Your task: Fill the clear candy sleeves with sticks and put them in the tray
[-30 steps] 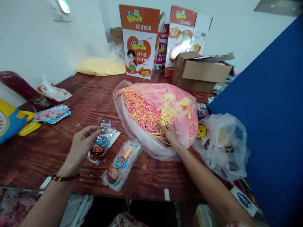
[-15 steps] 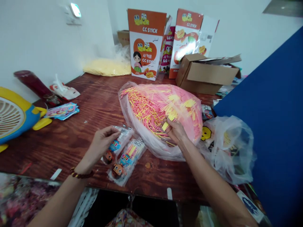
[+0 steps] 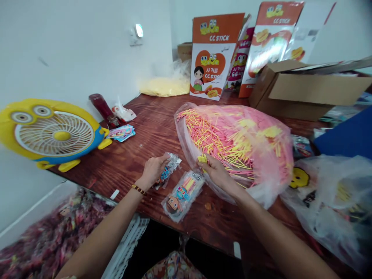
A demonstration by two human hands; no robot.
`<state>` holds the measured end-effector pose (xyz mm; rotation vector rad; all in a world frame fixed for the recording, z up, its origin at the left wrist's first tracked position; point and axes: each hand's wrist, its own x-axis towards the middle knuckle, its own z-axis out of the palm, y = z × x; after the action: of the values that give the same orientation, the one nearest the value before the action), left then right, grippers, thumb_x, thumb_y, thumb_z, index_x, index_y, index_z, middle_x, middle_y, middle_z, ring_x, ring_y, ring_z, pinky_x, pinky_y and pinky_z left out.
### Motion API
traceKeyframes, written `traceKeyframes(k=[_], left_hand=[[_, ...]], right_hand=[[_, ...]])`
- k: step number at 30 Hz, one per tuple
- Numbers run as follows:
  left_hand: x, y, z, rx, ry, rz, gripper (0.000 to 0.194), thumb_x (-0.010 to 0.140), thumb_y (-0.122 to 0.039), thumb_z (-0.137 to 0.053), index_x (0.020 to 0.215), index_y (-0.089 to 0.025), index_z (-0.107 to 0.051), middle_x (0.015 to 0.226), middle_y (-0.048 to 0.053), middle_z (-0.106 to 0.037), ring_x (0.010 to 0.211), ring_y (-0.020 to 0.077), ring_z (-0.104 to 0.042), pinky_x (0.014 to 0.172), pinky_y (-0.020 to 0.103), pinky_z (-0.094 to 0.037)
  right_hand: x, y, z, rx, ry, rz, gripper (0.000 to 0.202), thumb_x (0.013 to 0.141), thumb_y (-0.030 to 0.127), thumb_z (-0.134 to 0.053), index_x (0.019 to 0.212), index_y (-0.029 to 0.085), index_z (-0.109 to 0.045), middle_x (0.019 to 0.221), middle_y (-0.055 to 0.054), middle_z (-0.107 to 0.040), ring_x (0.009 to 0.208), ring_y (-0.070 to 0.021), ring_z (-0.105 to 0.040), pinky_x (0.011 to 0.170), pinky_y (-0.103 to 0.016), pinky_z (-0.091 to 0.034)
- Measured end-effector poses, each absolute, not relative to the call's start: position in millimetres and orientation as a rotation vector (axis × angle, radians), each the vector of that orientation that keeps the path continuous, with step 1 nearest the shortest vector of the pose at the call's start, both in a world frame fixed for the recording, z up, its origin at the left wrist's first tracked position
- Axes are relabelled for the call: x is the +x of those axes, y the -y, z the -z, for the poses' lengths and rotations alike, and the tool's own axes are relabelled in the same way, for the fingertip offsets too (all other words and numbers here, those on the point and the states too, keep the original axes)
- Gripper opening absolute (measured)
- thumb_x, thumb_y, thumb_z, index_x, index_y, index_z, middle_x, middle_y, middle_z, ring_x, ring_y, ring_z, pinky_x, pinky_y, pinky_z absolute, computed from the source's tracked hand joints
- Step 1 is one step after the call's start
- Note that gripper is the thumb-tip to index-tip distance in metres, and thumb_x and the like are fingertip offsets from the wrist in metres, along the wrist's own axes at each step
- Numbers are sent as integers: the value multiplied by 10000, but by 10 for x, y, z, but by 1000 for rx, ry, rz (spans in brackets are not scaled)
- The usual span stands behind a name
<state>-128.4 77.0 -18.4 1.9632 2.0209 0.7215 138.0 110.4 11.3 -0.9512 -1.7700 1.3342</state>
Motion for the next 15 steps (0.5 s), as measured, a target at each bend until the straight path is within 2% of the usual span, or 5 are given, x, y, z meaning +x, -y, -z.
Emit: traceKeyframes(k=[3, 7, 12, 15], left_hand=[[-1264, -760, 161, 1997, -1964, -869, 221, 904, -267, -577, 969, -206, -779, 958, 107, -773, 892, 231, -682, 825, 326, -479], [-1140, -719, -95, 1689, -1619, -1079, 158, 823, -302, -646, 771, -172, -720, 733, 29, -706, 678, 156, -608, 653, 251, -455], [-924, -612, -378, 1470, -1386, -1074, 212, 745, -354, -704, 711, -152, -653, 661, -10, -628, 602, 108, -516, 575, 212, -404], [-849, -553, -421, 1503, -1376, -1008, 215, 754, -347, -683, 676, -150, -644, 603, -24, -579, 562, 95, -466, 533, 205, -360]], right_hand=[[1371, -1087, -103, -973, 1753, -1299, 235, 874, 414, -563, 806, 198, -623, 750, -4, -618, 697, -159, -535, 672, -295, -417], [1276, -1102, -209, -976, 1715, -1209, 174, 867, 368, -558, 863, 205, -619, 767, 6, -603, 702, -157, -518, 670, -290, -407], [1090, -1110, -374, -810, 1857, -1071, 133, 893, 345, -554, 828, 236, -595, 815, -12, -592, 769, -178, -518, 721, -303, -403], [1059, -1089, -406, -762, 1980, -1057, 170, 892, 327, -541, 751, 232, -529, 728, 15, -532, 692, -156, -475, 666, -279, -378]])
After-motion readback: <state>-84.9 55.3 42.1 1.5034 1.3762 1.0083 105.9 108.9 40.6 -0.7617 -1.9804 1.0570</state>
